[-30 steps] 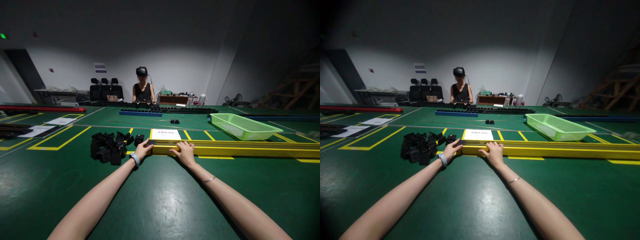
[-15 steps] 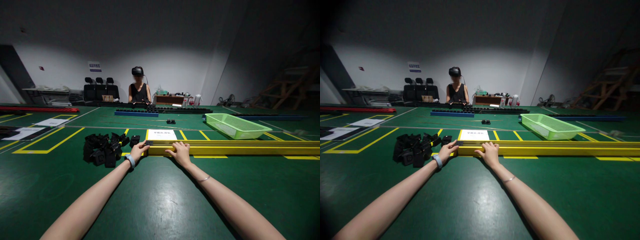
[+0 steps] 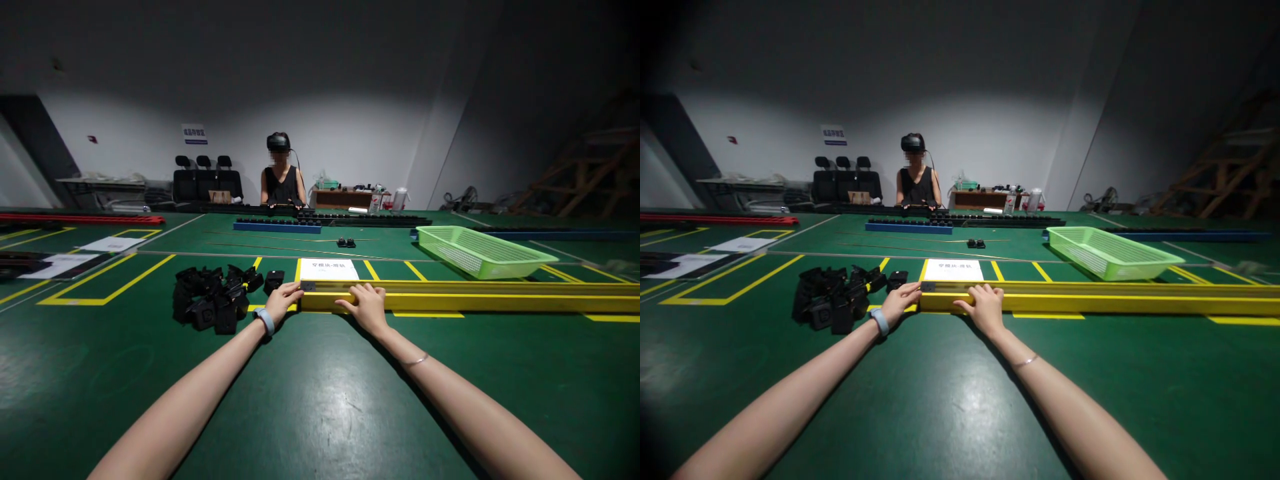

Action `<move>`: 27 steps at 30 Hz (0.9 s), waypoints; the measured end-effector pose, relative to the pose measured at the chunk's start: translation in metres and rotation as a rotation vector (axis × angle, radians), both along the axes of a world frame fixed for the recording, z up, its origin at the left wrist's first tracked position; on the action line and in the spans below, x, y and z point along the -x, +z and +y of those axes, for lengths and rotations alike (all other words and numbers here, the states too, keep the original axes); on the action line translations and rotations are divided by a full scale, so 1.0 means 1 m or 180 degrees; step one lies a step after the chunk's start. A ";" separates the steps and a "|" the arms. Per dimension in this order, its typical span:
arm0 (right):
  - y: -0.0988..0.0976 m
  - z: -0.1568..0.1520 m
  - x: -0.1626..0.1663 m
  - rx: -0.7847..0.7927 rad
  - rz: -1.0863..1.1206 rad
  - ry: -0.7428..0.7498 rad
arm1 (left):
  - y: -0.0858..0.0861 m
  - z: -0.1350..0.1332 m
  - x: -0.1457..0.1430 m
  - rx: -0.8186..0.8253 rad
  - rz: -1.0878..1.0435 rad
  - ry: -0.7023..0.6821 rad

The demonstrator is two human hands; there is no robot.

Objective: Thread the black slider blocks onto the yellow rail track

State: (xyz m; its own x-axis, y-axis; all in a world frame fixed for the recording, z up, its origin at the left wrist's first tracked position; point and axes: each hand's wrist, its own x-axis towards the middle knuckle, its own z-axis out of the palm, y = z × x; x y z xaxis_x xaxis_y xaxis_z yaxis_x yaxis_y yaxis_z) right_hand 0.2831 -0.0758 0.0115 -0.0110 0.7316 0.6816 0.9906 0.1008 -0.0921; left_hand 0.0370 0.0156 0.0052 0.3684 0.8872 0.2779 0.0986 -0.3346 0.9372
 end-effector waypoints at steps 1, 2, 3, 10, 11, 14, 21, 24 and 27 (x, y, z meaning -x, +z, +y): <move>0.000 0.000 0.000 -0.0001 -0.0005 0.0001 | 0.000 0.001 0.001 -0.0079 0.0055 0.0019; 0.000 0.000 0.000 -0.0003 -0.0013 0.0004 | -0.001 0.001 0.001 -0.0116 0.0087 0.0036; 0.001 0.000 0.000 -0.0008 -0.0023 0.0004 | -0.002 0.002 0.002 -0.0112 0.0089 0.0052; 0.001 -0.001 0.001 -0.0025 -0.0101 -0.0024 | -0.002 -0.002 0.000 0.0243 -0.0256 0.0052; 0.001 -0.001 0.001 -0.0028 -0.0103 -0.0020 | -0.001 -0.004 -0.001 0.0378 -0.0325 0.0030; 0.001 -0.001 0.001 -0.0029 -0.0116 -0.0016 | 0.005 -0.010 -0.002 0.0705 -0.0490 0.0001; 0.001 -0.001 0.001 -0.0009 -0.0067 -0.0018 | 0.011 -0.013 -0.002 0.0491 -0.0512 -0.0002; 0.000 0.000 0.001 -0.0006 -0.0051 -0.0017 | 0.010 -0.012 -0.003 0.0494 -0.0524 0.0043; 0.000 0.000 0.000 -0.0003 -0.0051 -0.0024 | 0.009 -0.013 -0.004 0.0509 -0.0486 0.0028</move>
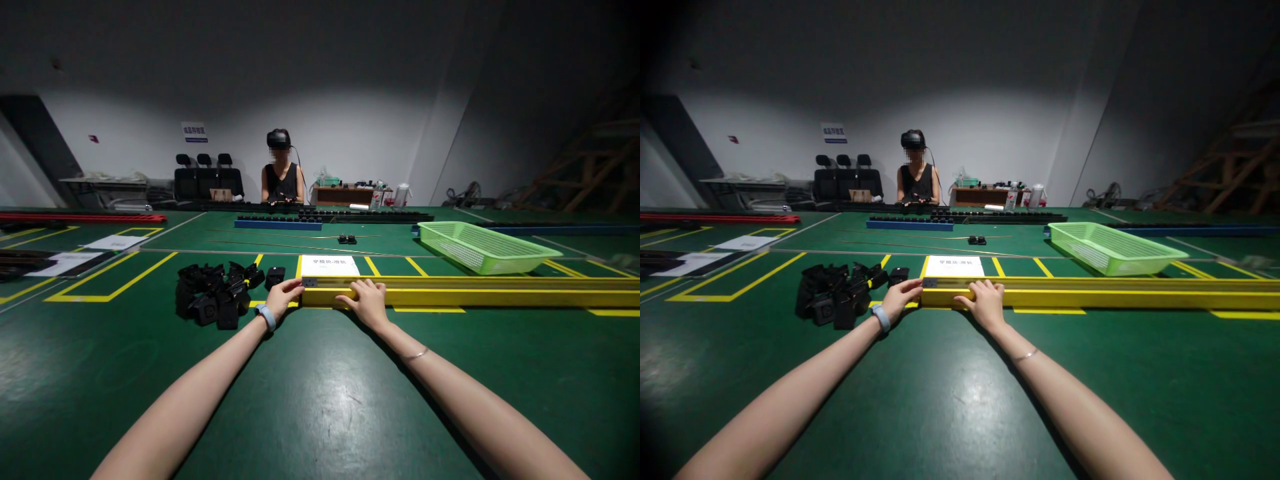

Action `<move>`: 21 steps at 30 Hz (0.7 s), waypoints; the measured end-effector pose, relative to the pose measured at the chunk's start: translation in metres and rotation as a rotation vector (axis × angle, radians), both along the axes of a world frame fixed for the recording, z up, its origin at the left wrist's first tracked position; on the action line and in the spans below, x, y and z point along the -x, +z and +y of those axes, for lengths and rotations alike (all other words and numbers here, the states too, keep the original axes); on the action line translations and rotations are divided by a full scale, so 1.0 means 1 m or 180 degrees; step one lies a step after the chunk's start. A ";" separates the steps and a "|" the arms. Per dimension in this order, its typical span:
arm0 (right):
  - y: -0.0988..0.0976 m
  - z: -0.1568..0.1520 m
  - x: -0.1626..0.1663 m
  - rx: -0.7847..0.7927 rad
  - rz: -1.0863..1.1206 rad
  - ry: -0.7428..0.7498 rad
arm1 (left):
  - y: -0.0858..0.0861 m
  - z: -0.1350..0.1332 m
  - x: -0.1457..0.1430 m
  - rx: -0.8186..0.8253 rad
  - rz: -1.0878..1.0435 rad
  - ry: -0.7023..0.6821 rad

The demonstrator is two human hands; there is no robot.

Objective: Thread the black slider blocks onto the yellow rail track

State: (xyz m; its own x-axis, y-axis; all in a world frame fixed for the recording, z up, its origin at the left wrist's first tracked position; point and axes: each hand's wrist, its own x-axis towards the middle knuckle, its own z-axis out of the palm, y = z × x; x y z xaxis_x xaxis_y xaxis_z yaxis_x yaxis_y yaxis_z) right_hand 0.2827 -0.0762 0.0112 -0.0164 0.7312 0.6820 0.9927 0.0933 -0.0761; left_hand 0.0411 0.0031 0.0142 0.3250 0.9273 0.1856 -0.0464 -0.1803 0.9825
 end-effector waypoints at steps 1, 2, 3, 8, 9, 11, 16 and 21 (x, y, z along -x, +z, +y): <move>0.000 0.000 0.000 0.0002 -0.0001 0.0002 | 0.000 0.000 0.000 0.0006 0.0025 -0.0002; 0.000 0.000 0.000 0.0002 0.0001 0.0000 | -0.001 0.000 0.000 0.0013 0.0062 0.0000; 0.000 0.000 0.000 0.0002 0.0001 -0.0004 | -0.001 0.000 0.000 0.0021 0.0116 -0.0006; 0.000 0.000 0.000 0.0013 -0.0010 -0.0031 | -0.004 0.001 0.002 -0.0130 0.0424 -0.0134; 0.000 -0.001 0.000 0.0022 -0.0026 -0.0029 | -0.003 0.000 0.001 -0.0161 0.0454 -0.0158; 0.001 -0.001 0.000 0.0031 -0.0073 -0.0023 | -0.001 -0.002 0.000 -0.0181 0.0500 -0.0191; 0.006 -0.006 0.004 -0.0049 -0.0053 -0.0007 | 0.006 -0.007 -0.002 -0.0806 0.0674 0.0157; 0.016 -0.010 0.019 0.0032 -0.0100 0.0536 | 0.005 -0.004 0.005 -0.1361 0.0874 0.1816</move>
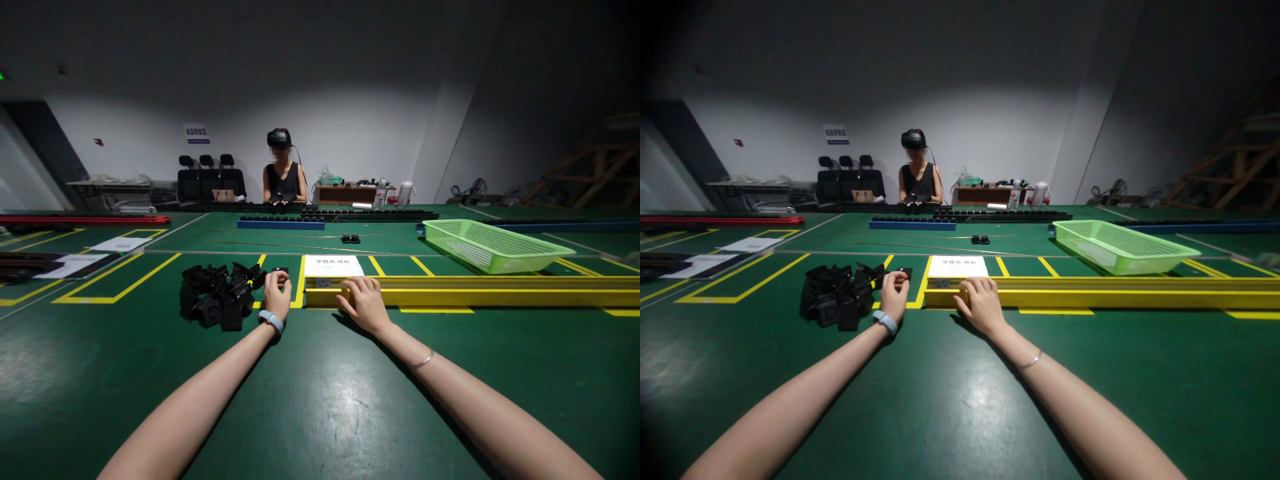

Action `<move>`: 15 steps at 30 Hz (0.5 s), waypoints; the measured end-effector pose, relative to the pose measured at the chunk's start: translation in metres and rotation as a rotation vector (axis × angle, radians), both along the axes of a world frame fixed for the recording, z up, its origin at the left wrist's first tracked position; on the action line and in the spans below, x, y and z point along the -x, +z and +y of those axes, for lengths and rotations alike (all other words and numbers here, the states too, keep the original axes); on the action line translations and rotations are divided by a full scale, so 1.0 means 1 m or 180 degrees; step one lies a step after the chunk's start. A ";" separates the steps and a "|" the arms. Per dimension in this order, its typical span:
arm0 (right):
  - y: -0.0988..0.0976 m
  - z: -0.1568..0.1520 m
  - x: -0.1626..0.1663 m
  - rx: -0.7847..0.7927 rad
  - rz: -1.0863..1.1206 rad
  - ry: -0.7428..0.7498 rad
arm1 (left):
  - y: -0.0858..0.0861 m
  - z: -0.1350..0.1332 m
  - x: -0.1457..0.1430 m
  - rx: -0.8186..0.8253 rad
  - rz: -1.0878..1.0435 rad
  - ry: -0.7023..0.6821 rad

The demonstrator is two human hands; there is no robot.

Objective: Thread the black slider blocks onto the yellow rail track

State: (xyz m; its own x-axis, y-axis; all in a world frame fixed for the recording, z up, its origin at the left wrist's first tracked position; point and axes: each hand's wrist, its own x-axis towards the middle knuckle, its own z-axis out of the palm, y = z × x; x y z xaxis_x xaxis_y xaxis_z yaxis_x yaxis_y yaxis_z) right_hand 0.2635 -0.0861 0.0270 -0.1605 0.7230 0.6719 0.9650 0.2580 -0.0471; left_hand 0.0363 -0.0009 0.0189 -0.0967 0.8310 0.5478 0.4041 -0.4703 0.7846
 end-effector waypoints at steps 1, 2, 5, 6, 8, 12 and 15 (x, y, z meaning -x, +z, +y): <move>0.001 0.000 0.004 0.0055 -0.0048 0.0201 | -0.001 0.001 0.002 0.0001 0.0048 0.0311; 0.003 0.000 0.007 0.0111 -0.0107 0.0405 | -0.002 0.003 0.003 0.0052 0.0126 0.0564; 0.005 0.002 0.014 0.0219 -0.0290 0.0880 | -0.007 0.008 0.005 0.0429 0.0411 0.0905; 0.005 0.002 0.015 0.0236 -0.0331 0.0963 | -0.008 0.010 0.005 0.0599 0.0484 0.0913; 0.005 0.002 0.016 0.0258 -0.0368 0.1034 | -0.011 0.013 0.005 0.0899 0.0593 0.0878; 0.006 0.001 0.015 0.0349 -0.0356 0.1022 | -0.014 0.016 0.006 0.1126 0.0730 0.0814; 0.006 0.000 0.015 0.0412 -0.0318 0.0977 | -0.013 0.015 0.007 0.1203 0.0811 0.0750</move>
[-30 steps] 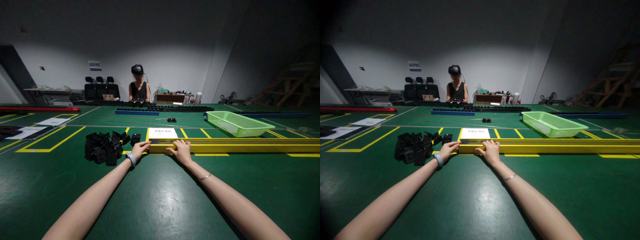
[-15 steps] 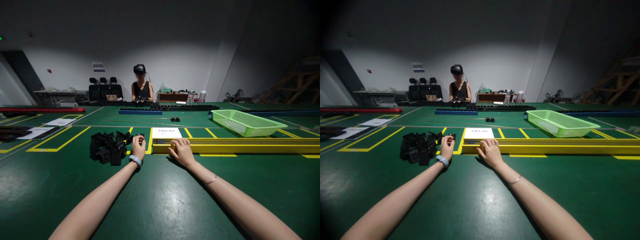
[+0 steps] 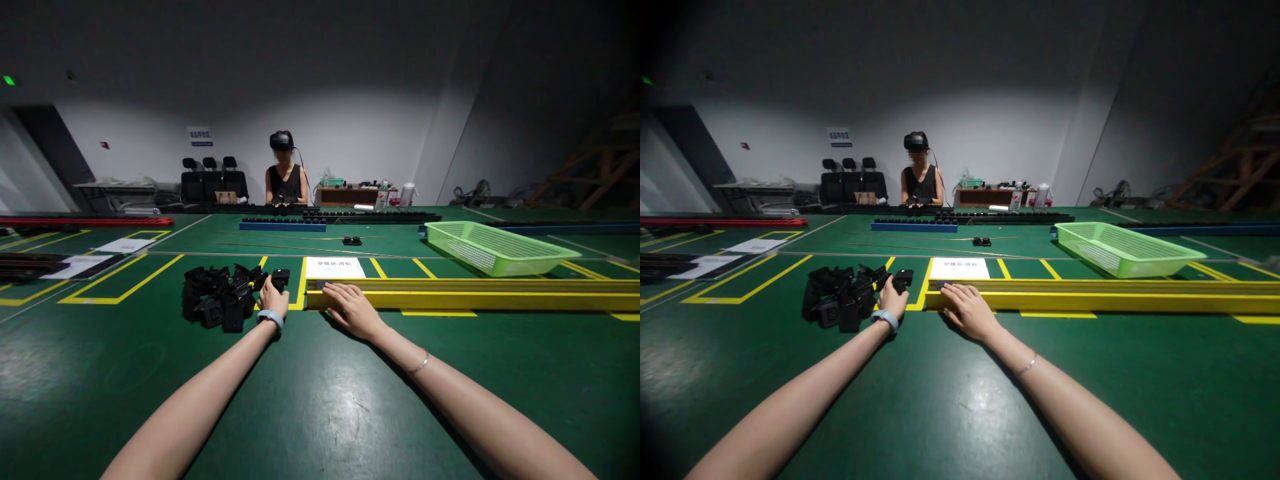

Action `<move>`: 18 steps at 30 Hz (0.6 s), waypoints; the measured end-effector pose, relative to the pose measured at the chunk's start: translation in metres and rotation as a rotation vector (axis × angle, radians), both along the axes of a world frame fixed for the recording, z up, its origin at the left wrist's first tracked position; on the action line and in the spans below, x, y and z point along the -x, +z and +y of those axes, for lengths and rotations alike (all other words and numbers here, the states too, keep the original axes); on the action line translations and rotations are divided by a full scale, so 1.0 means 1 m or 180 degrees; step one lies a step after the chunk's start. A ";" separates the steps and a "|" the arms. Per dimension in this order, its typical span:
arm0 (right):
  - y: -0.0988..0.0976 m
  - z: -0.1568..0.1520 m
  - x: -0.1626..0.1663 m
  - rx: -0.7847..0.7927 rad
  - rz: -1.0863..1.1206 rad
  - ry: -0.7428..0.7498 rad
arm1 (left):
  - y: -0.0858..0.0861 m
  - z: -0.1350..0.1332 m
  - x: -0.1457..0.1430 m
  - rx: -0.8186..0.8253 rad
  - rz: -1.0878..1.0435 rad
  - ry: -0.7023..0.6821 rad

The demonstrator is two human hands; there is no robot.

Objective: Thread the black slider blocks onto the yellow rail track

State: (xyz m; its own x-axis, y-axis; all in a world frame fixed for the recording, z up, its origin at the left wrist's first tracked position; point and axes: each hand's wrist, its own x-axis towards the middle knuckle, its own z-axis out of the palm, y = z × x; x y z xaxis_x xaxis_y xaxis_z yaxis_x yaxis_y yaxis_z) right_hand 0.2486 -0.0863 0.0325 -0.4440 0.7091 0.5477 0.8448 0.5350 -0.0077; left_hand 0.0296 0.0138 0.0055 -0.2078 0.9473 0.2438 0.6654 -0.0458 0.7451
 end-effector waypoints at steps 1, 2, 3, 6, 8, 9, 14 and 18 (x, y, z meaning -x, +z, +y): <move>0.000 0.000 0.000 0.0009 0.0012 -0.0017 | 0.001 -0.001 0.000 0.0031 0.0021 -0.0011; 0.000 -0.001 -0.001 0.0017 0.0022 -0.0032 | 0.001 -0.001 0.000 0.0055 0.0047 -0.0014; -0.001 -0.001 -0.001 0.0017 0.0035 -0.0047 | 0.001 -0.001 0.000 0.0073 0.0080 -0.0017; -0.002 -0.002 -0.003 -0.0013 0.0070 -0.0104 | 0.001 -0.001 0.000 0.0079 0.0198 -0.0013; -0.003 -0.002 -0.004 -0.0047 0.0085 -0.0158 | 0.000 0.000 -0.001 0.0044 0.0266 0.0014; -0.003 -0.003 -0.004 -0.0066 0.0087 -0.0185 | -0.001 0.000 -0.001 0.0032 0.0292 0.0041; -0.004 -0.006 -0.007 -0.0157 0.0038 -0.0355 | -0.003 0.002 -0.002 0.0042 0.0403 0.0124; -0.004 -0.006 -0.010 -0.0247 0.0024 -0.0453 | -0.005 0.004 -0.002 0.0023 0.0419 0.0158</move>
